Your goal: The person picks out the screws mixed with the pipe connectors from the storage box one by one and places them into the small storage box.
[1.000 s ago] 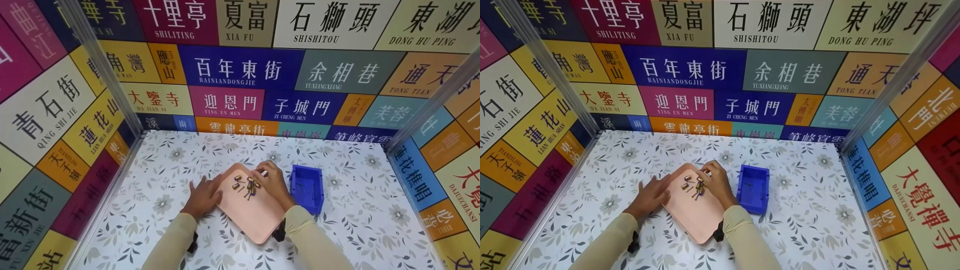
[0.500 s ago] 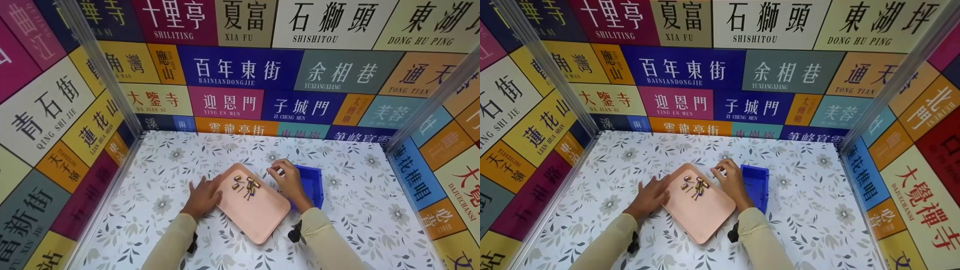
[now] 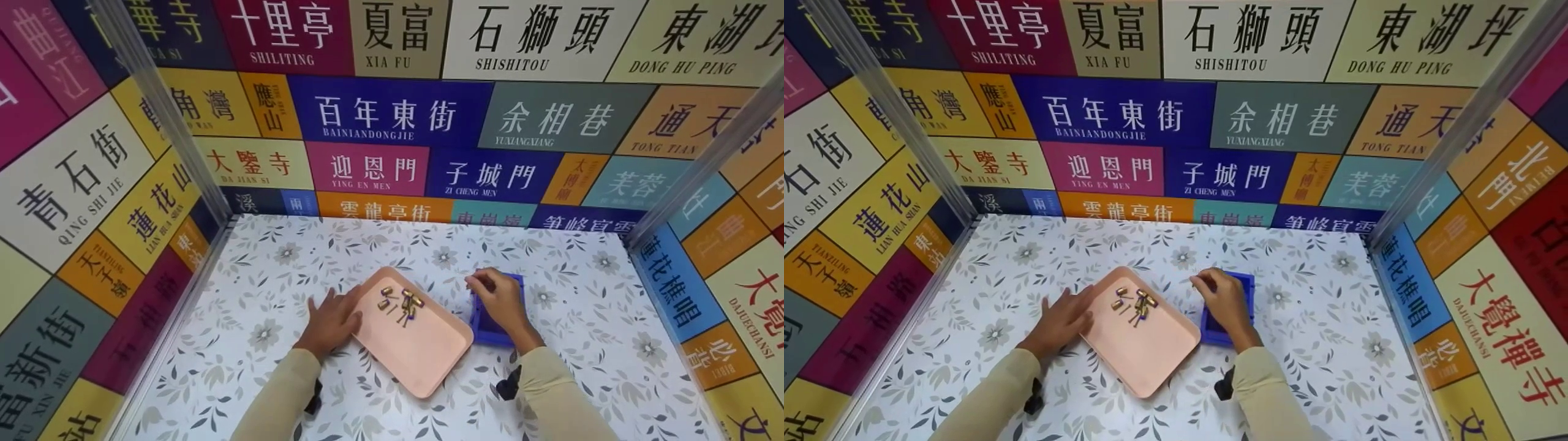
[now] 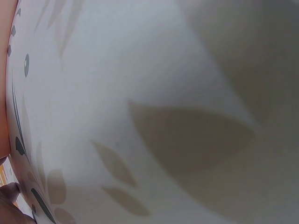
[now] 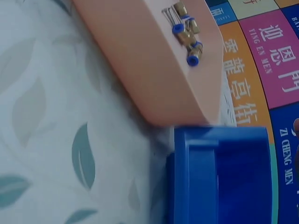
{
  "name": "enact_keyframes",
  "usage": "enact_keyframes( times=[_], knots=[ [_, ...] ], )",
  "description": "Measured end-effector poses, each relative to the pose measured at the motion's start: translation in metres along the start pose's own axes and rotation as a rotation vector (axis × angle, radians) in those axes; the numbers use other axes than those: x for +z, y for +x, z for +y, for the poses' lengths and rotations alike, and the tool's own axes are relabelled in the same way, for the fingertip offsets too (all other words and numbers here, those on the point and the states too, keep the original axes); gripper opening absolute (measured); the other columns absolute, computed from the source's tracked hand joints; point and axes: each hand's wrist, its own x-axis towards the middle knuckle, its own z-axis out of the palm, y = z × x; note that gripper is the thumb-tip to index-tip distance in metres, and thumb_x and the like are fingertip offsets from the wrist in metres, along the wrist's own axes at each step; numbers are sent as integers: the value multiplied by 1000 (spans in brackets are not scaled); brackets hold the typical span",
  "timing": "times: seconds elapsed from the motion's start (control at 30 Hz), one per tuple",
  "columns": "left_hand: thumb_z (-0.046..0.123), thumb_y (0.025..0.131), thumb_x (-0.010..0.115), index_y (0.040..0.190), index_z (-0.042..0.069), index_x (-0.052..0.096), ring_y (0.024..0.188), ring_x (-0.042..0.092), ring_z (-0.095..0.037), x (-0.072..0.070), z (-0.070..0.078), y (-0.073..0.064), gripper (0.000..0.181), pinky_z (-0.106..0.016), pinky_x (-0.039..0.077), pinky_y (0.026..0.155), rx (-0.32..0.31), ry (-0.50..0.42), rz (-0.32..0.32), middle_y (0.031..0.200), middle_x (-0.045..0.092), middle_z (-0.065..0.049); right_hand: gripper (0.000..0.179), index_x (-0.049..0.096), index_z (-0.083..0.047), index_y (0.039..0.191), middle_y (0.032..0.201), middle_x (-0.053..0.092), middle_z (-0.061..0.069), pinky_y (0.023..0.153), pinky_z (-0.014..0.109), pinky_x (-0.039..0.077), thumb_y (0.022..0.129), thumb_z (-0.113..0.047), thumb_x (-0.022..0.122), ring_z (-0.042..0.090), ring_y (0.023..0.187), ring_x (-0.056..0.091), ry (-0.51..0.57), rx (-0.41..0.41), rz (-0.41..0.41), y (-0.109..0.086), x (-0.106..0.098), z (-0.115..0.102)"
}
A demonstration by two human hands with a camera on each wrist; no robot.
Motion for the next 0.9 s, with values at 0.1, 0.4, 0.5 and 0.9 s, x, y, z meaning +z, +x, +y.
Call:
enact_keyframes(
  times=[0.1,0.4,0.5,0.9],
  knots=[
    [58,102,35,161,51,12,160,14,-33,0,0,0,64,-71,-3,123,-9,2,-3,164,39,7,4,76,-17,91,75,72,-5,58,13,45,90,-13,79,3,63,60,-46,39,10,-2,-11,3],
    [57,102,35,161,50,11,160,12,-33,-1,2,0,64,-70,-4,123,-19,4,-23,166,35,9,6,76,-13,87,74,71,-3,60,11,45,88,-15,81,2,65,59,-127,74,42,-8,-33,13],
    [56,102,35,161,50,11,160,12,-32,-2,3,0,64,-70,-4,123,-16,0,-22,166,35,9,6,76,-12,86,73,70,-3,59,11,43,88,-14,81,2,63,57,-140,71,45,-10,-38,16],
    [54,103,35,163,43,17,158,19,-37,-2,1,1,64,-75,1,120,30,28,11,162,43,6,6,75,-14,86,74,71,-3,59,10,44,89,-14,80,1,65,60,-165,88,33,-18,-53,25]
  ],
)
